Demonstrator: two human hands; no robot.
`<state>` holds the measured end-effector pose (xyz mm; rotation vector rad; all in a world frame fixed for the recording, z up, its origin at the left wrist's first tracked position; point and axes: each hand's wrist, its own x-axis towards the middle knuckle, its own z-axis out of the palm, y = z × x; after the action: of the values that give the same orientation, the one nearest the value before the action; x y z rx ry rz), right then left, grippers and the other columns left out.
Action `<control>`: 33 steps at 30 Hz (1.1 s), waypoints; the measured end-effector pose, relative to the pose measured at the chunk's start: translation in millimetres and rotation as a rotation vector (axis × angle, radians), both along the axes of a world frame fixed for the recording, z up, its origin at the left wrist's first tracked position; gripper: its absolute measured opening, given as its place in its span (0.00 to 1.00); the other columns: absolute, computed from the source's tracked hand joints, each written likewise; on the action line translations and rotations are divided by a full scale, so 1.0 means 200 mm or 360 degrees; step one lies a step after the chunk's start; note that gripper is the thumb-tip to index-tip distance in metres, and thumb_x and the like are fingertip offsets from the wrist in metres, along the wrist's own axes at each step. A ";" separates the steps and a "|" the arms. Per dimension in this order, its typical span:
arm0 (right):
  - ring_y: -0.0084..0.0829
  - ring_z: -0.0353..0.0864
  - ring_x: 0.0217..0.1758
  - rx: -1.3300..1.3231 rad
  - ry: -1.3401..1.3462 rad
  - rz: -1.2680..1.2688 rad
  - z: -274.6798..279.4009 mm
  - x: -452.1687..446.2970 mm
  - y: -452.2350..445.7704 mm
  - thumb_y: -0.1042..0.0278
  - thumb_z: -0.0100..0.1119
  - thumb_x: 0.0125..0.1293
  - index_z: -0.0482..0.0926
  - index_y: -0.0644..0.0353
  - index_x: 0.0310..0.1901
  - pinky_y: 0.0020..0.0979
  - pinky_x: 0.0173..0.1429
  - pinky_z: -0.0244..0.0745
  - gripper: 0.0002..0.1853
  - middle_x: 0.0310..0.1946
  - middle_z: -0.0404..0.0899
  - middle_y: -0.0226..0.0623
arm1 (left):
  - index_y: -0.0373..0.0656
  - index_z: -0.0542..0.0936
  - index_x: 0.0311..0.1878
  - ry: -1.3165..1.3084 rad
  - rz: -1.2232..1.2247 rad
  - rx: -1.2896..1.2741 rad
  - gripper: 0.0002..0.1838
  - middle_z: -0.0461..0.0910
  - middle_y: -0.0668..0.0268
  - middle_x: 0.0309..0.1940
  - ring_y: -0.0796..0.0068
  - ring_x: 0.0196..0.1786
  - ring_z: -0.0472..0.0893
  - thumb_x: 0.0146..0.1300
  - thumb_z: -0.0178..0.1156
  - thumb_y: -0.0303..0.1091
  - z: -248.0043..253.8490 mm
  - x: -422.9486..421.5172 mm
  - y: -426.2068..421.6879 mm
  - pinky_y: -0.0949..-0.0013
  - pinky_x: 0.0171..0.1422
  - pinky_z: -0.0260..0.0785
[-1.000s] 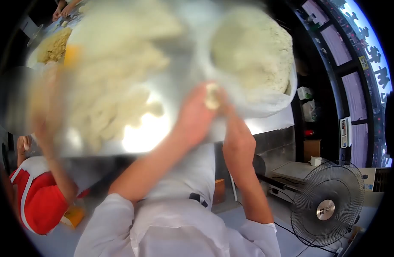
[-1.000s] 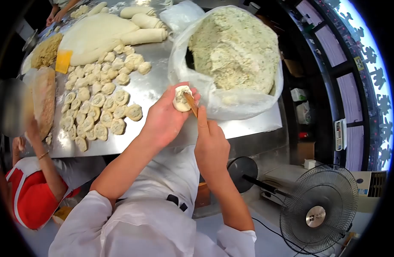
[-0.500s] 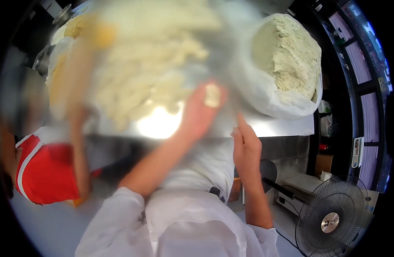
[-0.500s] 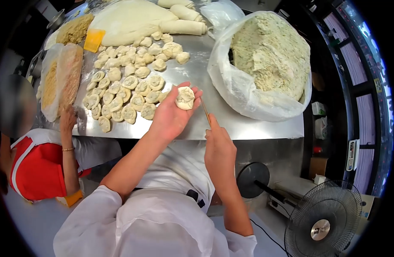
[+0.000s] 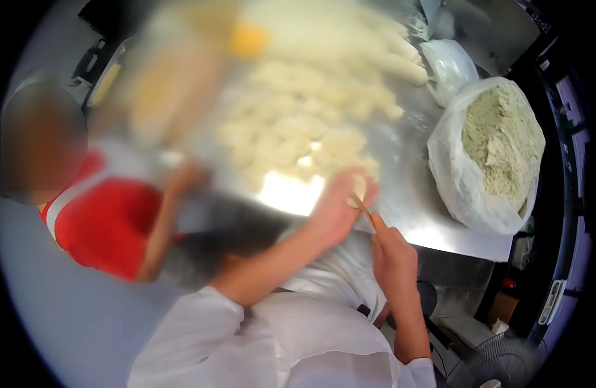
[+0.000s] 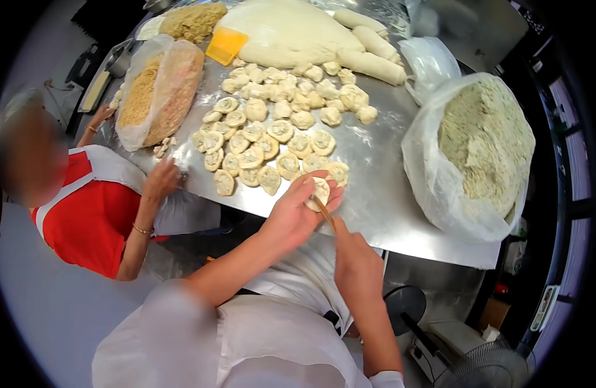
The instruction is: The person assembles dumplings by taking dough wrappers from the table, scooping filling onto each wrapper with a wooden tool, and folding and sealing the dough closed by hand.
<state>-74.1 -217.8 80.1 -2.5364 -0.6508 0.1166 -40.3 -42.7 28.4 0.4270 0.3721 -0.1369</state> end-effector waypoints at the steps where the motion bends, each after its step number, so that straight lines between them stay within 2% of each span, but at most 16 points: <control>1: 0.34 0.83 0.32 0.0258 0.0094 -0.0066 -0.03 0.01 -0.03 0.79 0.56 0.69 0.74 0.59 0.72 0.35 0.39 0.78 0.28 0.34 0.82 0.43 | 0.43 0.69 0.69 0.0005 0.0019 0.0038 0.19 0.76 0.57 0.62 0.61 0.67 0.76 0.81 0.52 0.39 0.01 -0.01 0.07 0.58 0.70 0.71; 3: 0.27 0.83 0.34 0.0769 0.0295 -0.0198 -0.11 0.04 -0.10 0.78 0.56 0.72 0.76 0.61 0.70 0.31 0.41 0.78 0.24 0.37 0.85 0.42 | 0.44 0.70 0.70 0.0016 0.0055 0.0114 0.21 0.77 0.57 0.63 0.62 0.67 0.76 0.79 0.55 0.40 0.02 -0.03 0.22 0.58 0.70 0.70; 4: 0.21 0.79 0.36 0.0774 0.0395 -0.0373 -0.09 0.07 -0.10 0.78 0.55 0.73 0.78 0.63 0.68 0.27 0.44 0.76 0.22 0.38 0.85 0.38 | 0.45 0.70 0.71 -0.0084 -0.0051 0.0291 0.23 0.78 0.58 0.64 0.66 0.66 0.77 0.77 0.58 0.41 0.07 -0.04 0.30 0.58 0.71 0.68; 5: 0.20 0.74 0.31 0.0866 0.0409 -0.0444 -0.14 0.13 -0.11 0.77 0.55 0.75 0.77 0.62 0.69 0.24 0.40 0.75 0.22 0.34 0.82 0.33 | 0.43 0.70 0.70 -0.0201 -0.0037 0.0410 0.23 0.78 0.59 0.64 0.68 0.64 0.77 0.78 0.57 0.41 0.09 -0.05 0.35 0.60 0.72 0.67; 7: 0.15 0.71 0.26 0.1078 0.0627 -0.0665 -0.29 0.22 -0.17 0.73 0.54 0.77 0.76 0.62 0.69 0.20 0.32 0.71 0.21 0.32 0.82 0.30 | 0.39 0.72 0.69 -0.0108 0.0048 0.0405 0.23 0.78 0.60 0.63 0.68 0.62 0.78 0.78 0.56 0.40 0.07 -0.03 0.42 0.60 0.70 0.69; 10: 0.11 0.67 0.22 0.1313 0.0609 -0.0903 -0.39 0.29 -0.19 0.70 0.52 0.79 0.74 0.62 0.69 0.18 0.25 0.66 0.20 0.30 0.81 0.29 | 0.35 0.73 0.68 -0.0133 0.0057 0.0605 0.21 0.78 0.60 0.59 0.67 0.61 0.79 0.79 0.55 0.37 0.09 0.02 0.56 0.61 0.67 0.72; 12: 0.12 0.67 0.20 0.1495 0.0585 -0.0901 -0.42 0.35 -0.19 0.69 0.51 0.80 0.72 0.64 0.69 0.18 0.23 0.64 0.20 0.28 0.77 0.28 | 0.33 0.72 0.68 -0.0059 0.0126 0.0626 0.20 0.78 0.57 0.59 0.65 0.60 0.80 0.78 0.54 0.33 0.13 0.08 0.62 0.61 0.66 0.75; 13: 0.12 0.67 0.20 0.1565 0.0585 -0.0915 -0.42 0.36 -0.19 0.69 0.51 0.81 0.72 0.65 0.70 0.18 0.22 0.63 0.20 0.27 0.76 0.27 | 0.33 0.72 0.68 0.0002 0.0121 0.0795 0.20 0.77 0.57 0.59 0.64 0.61 0.81 0.78 0.54 0.32 0.13 0.12 0.65 0.61 0.66 0.76; 17: 0.13 0.67 0.20 0.1571 0.0559 -0.0884 -0.42 0.37 -0.17 0.68 0.51 0.81 0.72 0.65 0.69 0.17 0.23 0.64 0.20 0.27 0.76 0.27 | 0.32 0.71 0.68 0.0036 0.0152 0.1459 0.20 0.78 0.53 0.58 0.62 0.59 0.82 0.76 0.53 0.26 0.11 0.34 0.84 0.61 0.63 0.79; 18: 0.12 0.67 0.21 0.1577 0.0573 -0.0874 -0.41 0.36 -0.17 0.68 0.51 0.81 0.73 0.64 0.69 0.17 0.24 0.65 0.19 0.28 0.76 0.27 | 0.32 0.71 0.68 -0.0069 0.0204 0.1703 0.20 0.78 0.53 0.58 0.62 0.59 0.83 0.76 0.53 0.26 0.02 0.42 0.92 0.61 0.62 0.79; 20: 0.12 0.68 0.22 0.1630 0.0587 -0.0872 -0.42 0.36 -0.18 0.68 0.51 0.81 0.73 0.64 0.68 0.17 0.25 0.66 0.19 0.28 0.76 0.27 | 0.33 0.72 0.67 -0.0025 0.0294 0.1858 0.19 0.79 0.53 0.56 0.62 0.58 0.83 0.75 0.53 0.25 0.02 0.55 1.03 0.61 0.61 0.80; 22: 0.12 0.68 0.23 0.1623 0.0561 -0.0851 -0.44 0.35 -0.18 0.68 0.51 0.81 0.73 0.64 0.68 0.17 0.26 0.67 0.19 0.28 0.76 0.27 | 0.33 0.72 0.65 0.0275 0.0372 0.1673 0.18 0.80 0.53 0.55 0.61 0.57 0.84 0.74 0.53 0.25 0.12 0.68 1.11 0.60 0.59 0.80; 24: 0.12 0.69 0.23 0.1630 0.0556 -0.0827 -0.45 0.34 -0.19 0.68 0.52 0.81 0.73 0.64 0.68 0.17 0.26 0.67 0.19 0.29 0.76 0.28 | 0.36 0.73 0.65 0.0537 0.0346 0.2003 0.19 0.82 0.54 0.52 0.61 0.53 0.85 0.73 0.54 0.26 0.10 0.82 1.27 0.55 0.54 0.80; 28: 0.13 0.69 0.24 0.1663 0.0576 -0.0816 -0.45 0.33 -0.20 0.68 0.52 0.81 0.73 0.64 0.68 0.18 0.28 0.68 0.19 0.30 0.77 0.29 | 0.37 0.76 0.64 0.0815 0.0137 0.2443 0.21 0.83 0.52 0.53 0.57 0.52 0.85 0.68 0.58 0.26 -0.08 0.98 1.60 0.50 0.53 0.77; 30: 0.13 0.69 0.24 0.1653 0.0580 -0.0828 -0.45 0.34 -0.20 0.68 0.53 0.81 0.73 0.64 0.68 0.18 0.28 0.68 0.19 0.30 0.77 0.29 | 0.38 0.77 0.63 0.0811 0.0098 0.2801 0.21 0.82 0.51 0.53 0.54 0.53 0.84 0.66 0.58 0.26 -0.10 0.96 1.60 0.51 0.54 0.77; 33: 0.13 0.69 0.24 0.1606 0.0561 -0.0842 -0.45 0.32 -0.19 0.68 0.53 0.80 0.73 0.64 0.68 0.17 0.28 0.67 0.19 0.30 0.77 0.28 | 0.40 0.78 0.63 0.0404 0.0220 0.3640 0.22 0.81 0.50 0.54 0.49 0.55 0.82 0.65 0.59 0.25 0.04 0.84 1.33 0.52 0.57 0.75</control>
<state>-9.2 -256.1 -10.0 -1.5636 0.1260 0.0280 127.2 223.5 36.1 2.6434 0.6870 0.4800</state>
